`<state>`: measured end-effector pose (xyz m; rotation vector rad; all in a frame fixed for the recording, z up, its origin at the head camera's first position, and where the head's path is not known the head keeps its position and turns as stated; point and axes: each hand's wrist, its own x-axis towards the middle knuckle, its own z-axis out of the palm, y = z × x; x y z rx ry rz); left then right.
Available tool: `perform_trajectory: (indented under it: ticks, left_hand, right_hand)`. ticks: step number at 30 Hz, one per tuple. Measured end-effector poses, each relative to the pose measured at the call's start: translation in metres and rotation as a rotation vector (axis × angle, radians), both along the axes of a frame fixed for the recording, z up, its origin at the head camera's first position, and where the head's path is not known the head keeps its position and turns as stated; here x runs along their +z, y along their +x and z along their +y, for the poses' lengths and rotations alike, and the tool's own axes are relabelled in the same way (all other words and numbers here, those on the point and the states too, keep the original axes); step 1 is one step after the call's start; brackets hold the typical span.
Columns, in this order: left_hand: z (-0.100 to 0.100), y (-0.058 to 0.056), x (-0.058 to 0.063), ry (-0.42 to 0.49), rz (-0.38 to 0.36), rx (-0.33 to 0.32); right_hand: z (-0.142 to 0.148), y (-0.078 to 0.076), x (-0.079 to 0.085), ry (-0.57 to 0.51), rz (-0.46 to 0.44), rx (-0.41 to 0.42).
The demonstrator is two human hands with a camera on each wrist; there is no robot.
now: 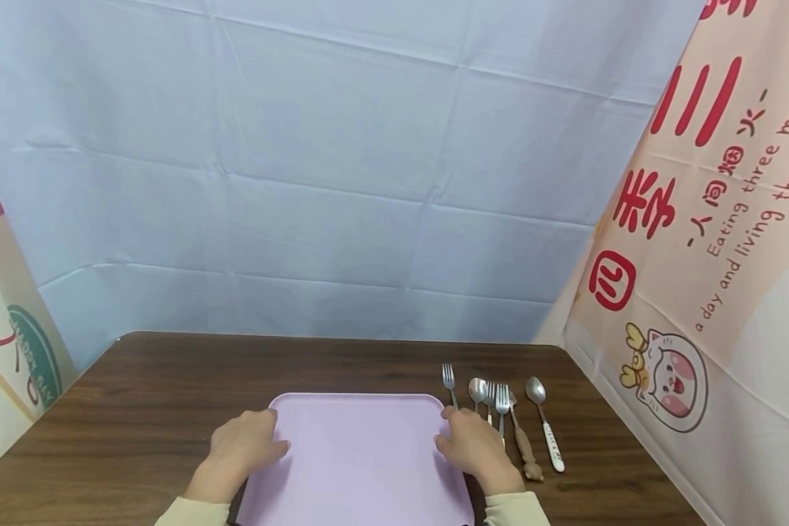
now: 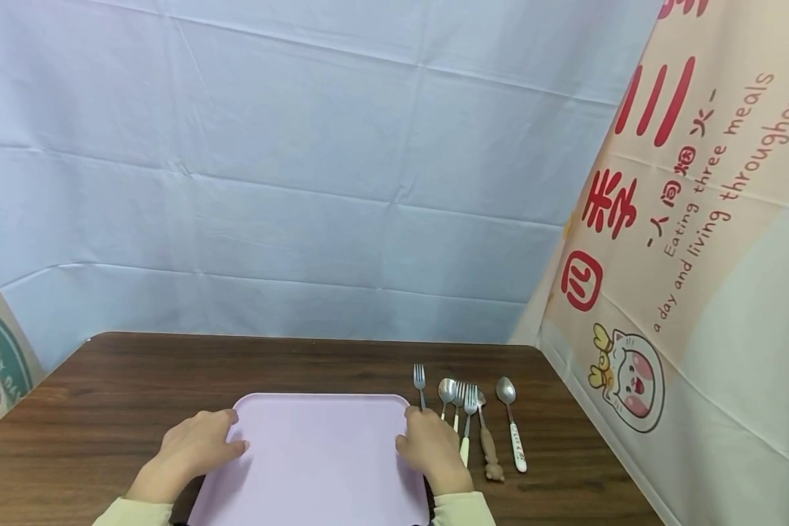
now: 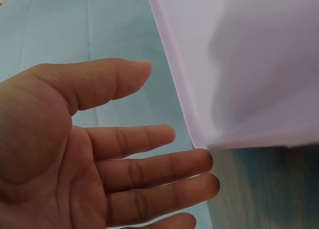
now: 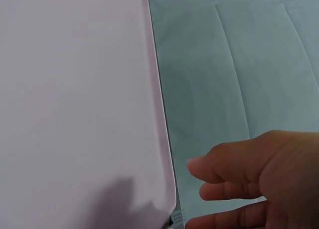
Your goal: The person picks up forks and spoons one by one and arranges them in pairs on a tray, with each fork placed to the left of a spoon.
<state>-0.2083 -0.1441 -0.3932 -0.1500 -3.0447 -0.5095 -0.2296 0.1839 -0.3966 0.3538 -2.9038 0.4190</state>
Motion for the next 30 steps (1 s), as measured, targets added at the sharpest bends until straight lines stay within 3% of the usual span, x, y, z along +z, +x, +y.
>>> perform_trajectory:
  ticks: [7,15,18,24,30]
  left_hand:
    - [-0.004,0.007,0.000,0.011,-0.022,0.024]
    - [-0.008,0.012,-0.003,0.107,-0.077,0.098]
    - [-0.007,0.016,-0.004,0.143,-0.091,0.119]
    - [-0.006,0.021,-0.007,0.218,-0.115,0.101]
    - [-0.008,0.020,-0.012,0.237,-0.122,0.073]
  right_hand:
    - [0.017,0.001,-0.002,-0.005,-0.034,-0.031]
    - [0.035,0.002,-0.003,0.062,-0.059,-0.087]
    - [0.040,0.003,-0.002,0.011,-0.085,-0.078]
    - [0.048,0.006,-0.001,-0.057,-0.215,-0.128]
    - [0.053,0.006,-0.005,-0.024,-0.237,-0.170]
